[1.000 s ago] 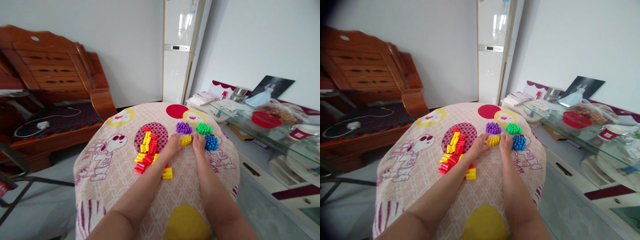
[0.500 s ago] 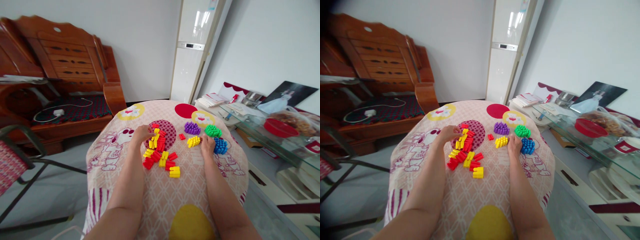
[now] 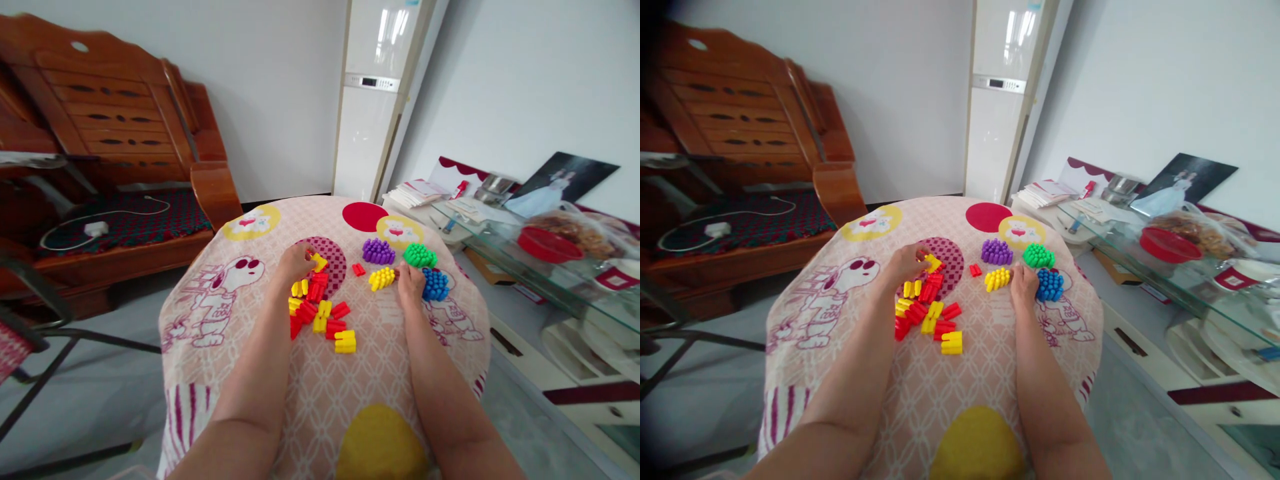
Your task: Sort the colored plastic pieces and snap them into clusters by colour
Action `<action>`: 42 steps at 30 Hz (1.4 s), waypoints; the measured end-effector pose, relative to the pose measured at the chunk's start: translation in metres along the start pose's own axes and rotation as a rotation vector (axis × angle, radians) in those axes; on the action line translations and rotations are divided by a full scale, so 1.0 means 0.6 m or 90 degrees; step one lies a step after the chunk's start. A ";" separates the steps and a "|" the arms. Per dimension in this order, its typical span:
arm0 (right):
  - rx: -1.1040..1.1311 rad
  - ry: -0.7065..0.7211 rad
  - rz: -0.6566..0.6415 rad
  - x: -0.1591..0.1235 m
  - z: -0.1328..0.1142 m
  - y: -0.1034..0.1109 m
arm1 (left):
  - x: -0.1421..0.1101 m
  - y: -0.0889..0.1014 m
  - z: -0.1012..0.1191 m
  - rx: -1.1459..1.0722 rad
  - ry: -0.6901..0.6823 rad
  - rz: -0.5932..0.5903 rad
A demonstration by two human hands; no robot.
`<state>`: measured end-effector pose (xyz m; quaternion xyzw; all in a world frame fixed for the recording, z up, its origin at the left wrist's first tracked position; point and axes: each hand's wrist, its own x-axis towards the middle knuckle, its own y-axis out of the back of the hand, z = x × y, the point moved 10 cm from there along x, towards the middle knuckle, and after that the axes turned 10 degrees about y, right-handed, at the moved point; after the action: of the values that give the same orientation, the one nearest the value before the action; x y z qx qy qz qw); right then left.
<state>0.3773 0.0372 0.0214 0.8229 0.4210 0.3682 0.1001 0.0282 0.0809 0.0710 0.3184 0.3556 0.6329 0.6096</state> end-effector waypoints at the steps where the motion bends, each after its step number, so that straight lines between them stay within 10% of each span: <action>1: -0.001 -0.002 -0.002 0.000 0.000 0.000 | -0.005 -0.002 0.020 0.001 -0.029 0.012; 9: 0.004 0.009 -0.008 0.000 -0.009 0.001 | -0.054 -0.085 0.158 -0.007 -0.194 -0.003; 22: -0.045 0.032 -0.006 0.004 -0.014 0.001 | -0.063 -0.120 0.178 0.053 -0.221 0.050; 34: -0.047 0.040 -0.002 -0.003 -0.023 -0.001 | -0.008 -0.165 0.274 0.100 -0.319 -0.018; 42: -0.072 0.021 -0.014 -0.001 -0.020 -0.004 | -0.015 -0.172 0.259 0.051 -0.330 -0.020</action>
<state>0.3671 0.0365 0.0287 0.8052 0.4101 0.4036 0.1435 0.2153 0.0822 0.0693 0.4885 0.2173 0.5058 0.6770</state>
